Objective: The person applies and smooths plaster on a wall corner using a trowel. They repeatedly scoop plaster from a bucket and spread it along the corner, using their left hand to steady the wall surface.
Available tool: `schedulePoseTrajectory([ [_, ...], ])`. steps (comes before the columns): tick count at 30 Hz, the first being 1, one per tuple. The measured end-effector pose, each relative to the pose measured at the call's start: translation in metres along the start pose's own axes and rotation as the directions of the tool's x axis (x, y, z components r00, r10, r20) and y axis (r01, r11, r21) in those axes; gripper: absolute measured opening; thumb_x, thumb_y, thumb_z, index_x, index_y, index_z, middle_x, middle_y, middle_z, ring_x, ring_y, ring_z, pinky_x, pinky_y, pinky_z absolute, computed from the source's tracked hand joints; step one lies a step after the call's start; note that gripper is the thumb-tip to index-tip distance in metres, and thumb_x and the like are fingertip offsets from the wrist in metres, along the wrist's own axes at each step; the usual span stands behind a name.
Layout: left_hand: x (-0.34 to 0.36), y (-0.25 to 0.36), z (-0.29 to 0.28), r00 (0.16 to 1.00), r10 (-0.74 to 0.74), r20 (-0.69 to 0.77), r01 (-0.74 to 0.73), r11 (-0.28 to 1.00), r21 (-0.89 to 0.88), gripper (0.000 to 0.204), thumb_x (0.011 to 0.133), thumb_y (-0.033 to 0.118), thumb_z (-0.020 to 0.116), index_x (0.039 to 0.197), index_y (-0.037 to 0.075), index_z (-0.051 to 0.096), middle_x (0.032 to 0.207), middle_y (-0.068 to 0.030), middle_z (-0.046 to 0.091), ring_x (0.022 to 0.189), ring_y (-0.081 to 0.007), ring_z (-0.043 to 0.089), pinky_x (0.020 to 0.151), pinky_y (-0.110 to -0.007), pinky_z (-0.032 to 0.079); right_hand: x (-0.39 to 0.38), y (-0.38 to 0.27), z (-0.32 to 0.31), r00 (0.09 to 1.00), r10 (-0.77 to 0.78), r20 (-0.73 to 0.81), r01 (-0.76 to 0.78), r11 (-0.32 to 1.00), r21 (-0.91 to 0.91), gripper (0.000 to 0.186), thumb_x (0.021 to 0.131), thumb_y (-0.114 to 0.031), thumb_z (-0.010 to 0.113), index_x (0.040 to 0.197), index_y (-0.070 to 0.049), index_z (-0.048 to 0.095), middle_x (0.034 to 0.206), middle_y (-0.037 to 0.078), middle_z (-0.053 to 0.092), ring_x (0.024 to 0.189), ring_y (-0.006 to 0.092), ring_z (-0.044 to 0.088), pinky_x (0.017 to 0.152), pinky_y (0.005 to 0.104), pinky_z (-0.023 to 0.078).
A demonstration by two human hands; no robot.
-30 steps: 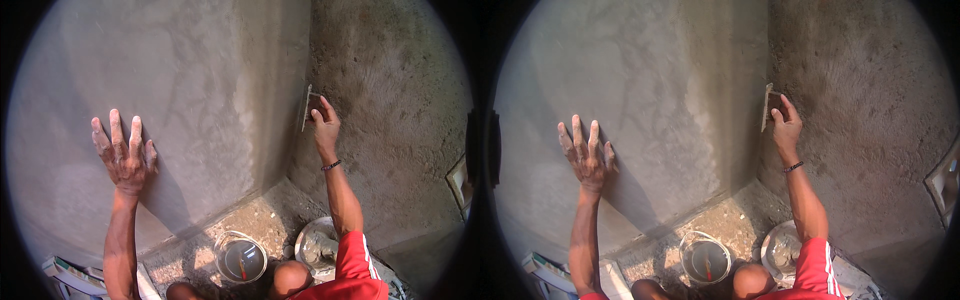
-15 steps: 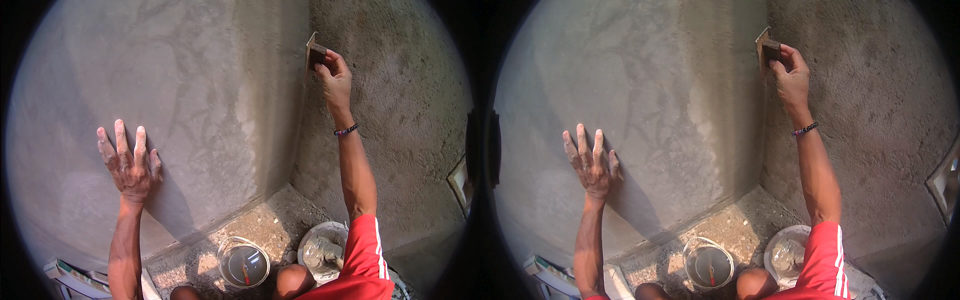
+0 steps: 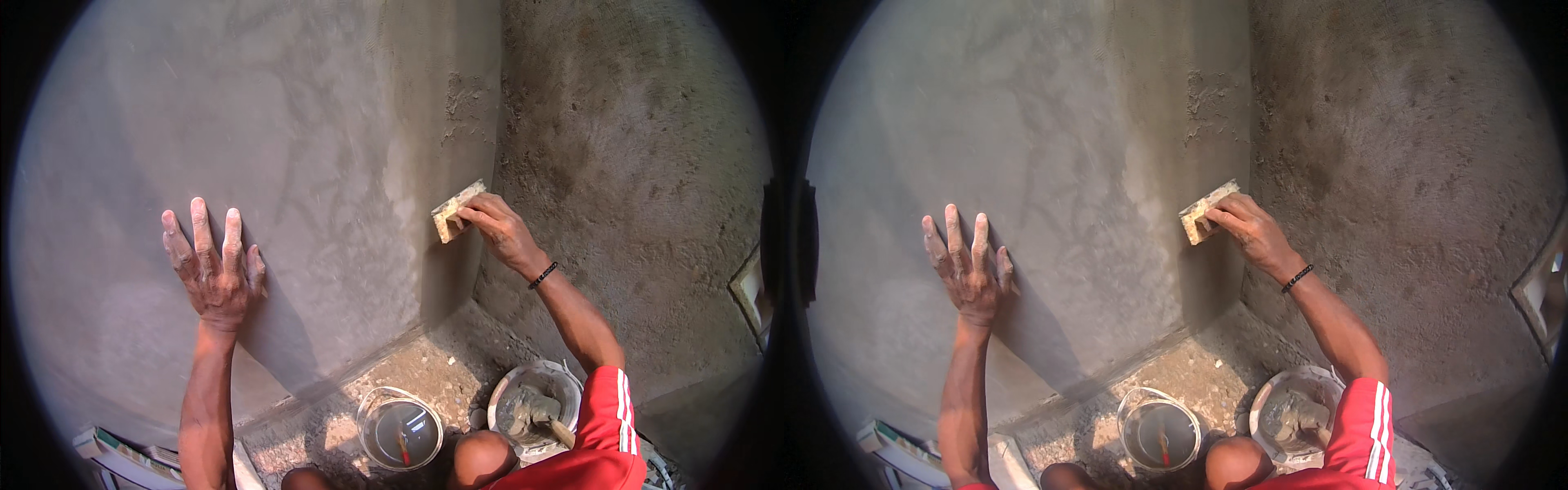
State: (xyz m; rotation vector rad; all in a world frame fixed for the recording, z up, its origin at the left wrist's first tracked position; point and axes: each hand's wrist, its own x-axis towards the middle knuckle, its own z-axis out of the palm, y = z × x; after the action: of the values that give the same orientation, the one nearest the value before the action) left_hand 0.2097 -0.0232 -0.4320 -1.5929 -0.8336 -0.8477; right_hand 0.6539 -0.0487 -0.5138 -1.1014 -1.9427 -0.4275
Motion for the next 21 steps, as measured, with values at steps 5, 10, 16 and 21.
schedulePoseTrajectory([
  [5,-0.001,0.004,0.0,1.0,-0.015,0.022,0.015,1.0,-0.01,0.05,0.089,0.027,0.062,0.137,0.016,0.055,0.158,-0.0162,0.035,0.148,-0.0469,0.022,0.118,-0.06,0.027,0.005,-0.002,-0.009,0.707,0.641,-0.3,-0.388,0.705,0.594,0.042,0.094,-0.007,0.064,0.134,0.001,0.055,0.113,0.007,0.064,0.105,0.0162,0.064,0.085,0.0341,0.058],
  [10,-0.001,0.002,-0.001,1.0,-0.009,0.016,0.009,1.0,0.003,0.052,0.088,0.026,0.063,0.138,0.016,0.054,0.159,-0.0163,0.034,0.149,-0.047,0.02,0.118,-0.061,0.026,0.077,0.026,-0.024,0.568,0.754,-0.331,-0.361,0.589,0.723,0.045,0.096,-0.008,0.063,0.139,0.001,0.051,0.114,0.006,0.064,0.101,0.0121,0.063,0.077,0.0285,0.058],
  [16,-0.001,0.003,-0.004,0.999,-0.019,0.028,0.019,1.0,-0.004,0.046,0.087,0.025,0.062,0.132,0.016,0.059,0.156,-0.0181,0.038,0.147,-0.0498,0.023,0.118,-0.06,0.027,0.109,0.001,0.004,0.589,0.671,-0.45,-0.333,0.709,0.622,0.036,0.094,-0.001,0.059,0.13,0.001,0.061,0.122,0.012,0.069,0.108,0.0174,0.066,0.093,0.0303,0.051],
  [21,-0.001,0.002,-0.001,1.0,-0.004,0.015,0.004,1.0,-0.017,0.053,0.087,0.025,0.064,0.138,0.014,0.055,0.158,-0.0167,0.034,0.148,-0.0476,0.021,0.118,-0.061,0.027,0.063,-0.064,0.036,0.954,0.137,-0.265,-0.076,0.97,0.23,0.044,0.086,0.002,0.067,0.129,-0.006,0.063,0.116,0.015,0.07,0.106,0.0286,0.066,0.096,0.039,0.052],
])
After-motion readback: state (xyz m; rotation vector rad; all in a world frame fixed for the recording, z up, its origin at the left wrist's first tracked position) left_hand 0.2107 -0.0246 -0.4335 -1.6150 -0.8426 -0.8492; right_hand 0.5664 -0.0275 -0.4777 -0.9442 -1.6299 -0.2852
